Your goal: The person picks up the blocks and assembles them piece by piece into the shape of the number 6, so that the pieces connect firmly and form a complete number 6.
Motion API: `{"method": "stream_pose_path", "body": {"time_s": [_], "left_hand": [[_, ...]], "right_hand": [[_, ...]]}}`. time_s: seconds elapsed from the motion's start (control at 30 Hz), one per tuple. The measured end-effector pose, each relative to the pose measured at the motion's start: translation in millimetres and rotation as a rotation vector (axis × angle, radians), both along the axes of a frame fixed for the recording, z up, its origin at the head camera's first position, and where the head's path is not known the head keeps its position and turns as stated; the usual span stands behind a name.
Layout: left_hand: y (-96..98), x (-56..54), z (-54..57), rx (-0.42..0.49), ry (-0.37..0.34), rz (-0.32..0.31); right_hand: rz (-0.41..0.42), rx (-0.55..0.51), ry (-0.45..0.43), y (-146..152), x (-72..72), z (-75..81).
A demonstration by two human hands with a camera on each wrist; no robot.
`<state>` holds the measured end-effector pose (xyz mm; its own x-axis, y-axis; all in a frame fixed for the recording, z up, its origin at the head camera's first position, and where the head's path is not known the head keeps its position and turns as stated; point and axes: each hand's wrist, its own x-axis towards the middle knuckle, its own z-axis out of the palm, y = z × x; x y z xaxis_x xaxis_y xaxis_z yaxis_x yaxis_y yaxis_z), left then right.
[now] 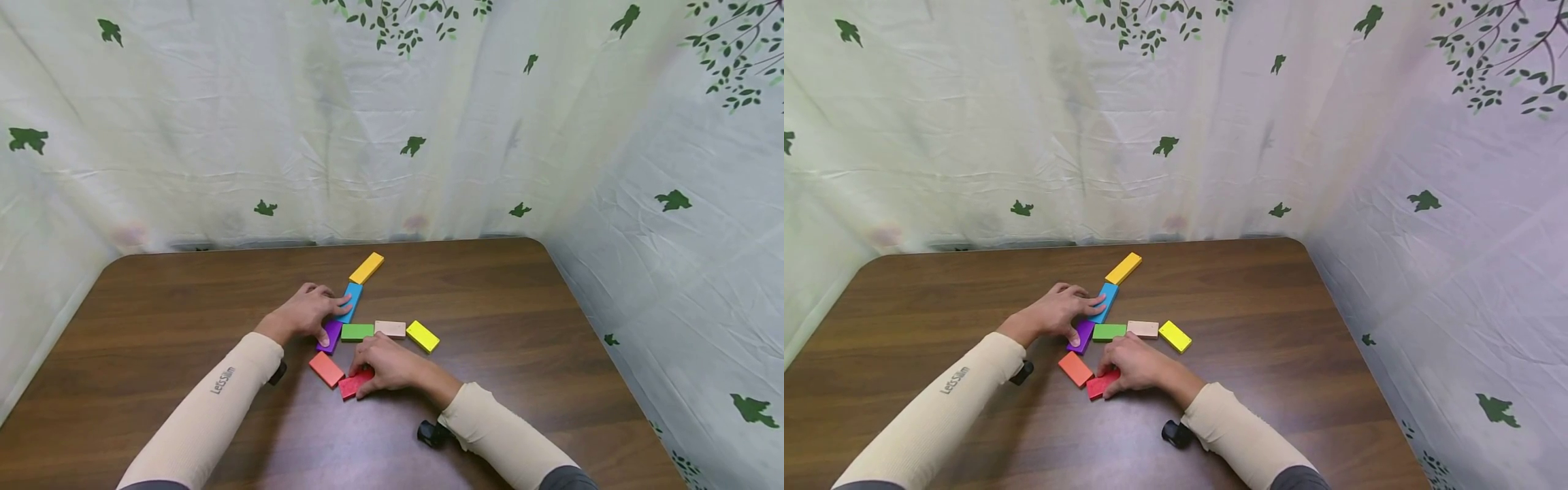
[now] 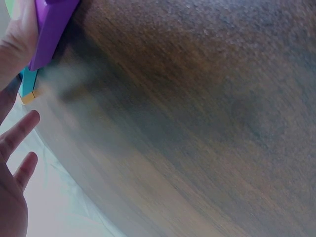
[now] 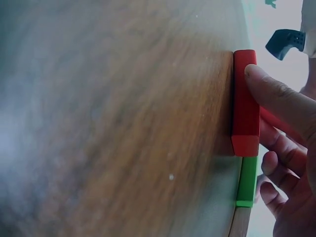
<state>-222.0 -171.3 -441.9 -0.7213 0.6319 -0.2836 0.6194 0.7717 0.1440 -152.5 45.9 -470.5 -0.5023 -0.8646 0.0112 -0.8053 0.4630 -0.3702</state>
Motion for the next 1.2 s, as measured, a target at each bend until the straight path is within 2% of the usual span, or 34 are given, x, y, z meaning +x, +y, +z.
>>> {"method": "stream_pose_path", "body": {"time_s": [0.33, 1.2], "left_hand": [[0.2, -0.9, -0.9, 0.002, 0.006, -0.007], [0.2, 1.6, 1.2, 0.025, 0.002, -0.003]], "right_hand": [[-0.003, 0.011, -0.014, -1.4, 0.3, 0.7], [0.022, -0.009, 0.041, -2.6, 2.1, -0.7]]}}
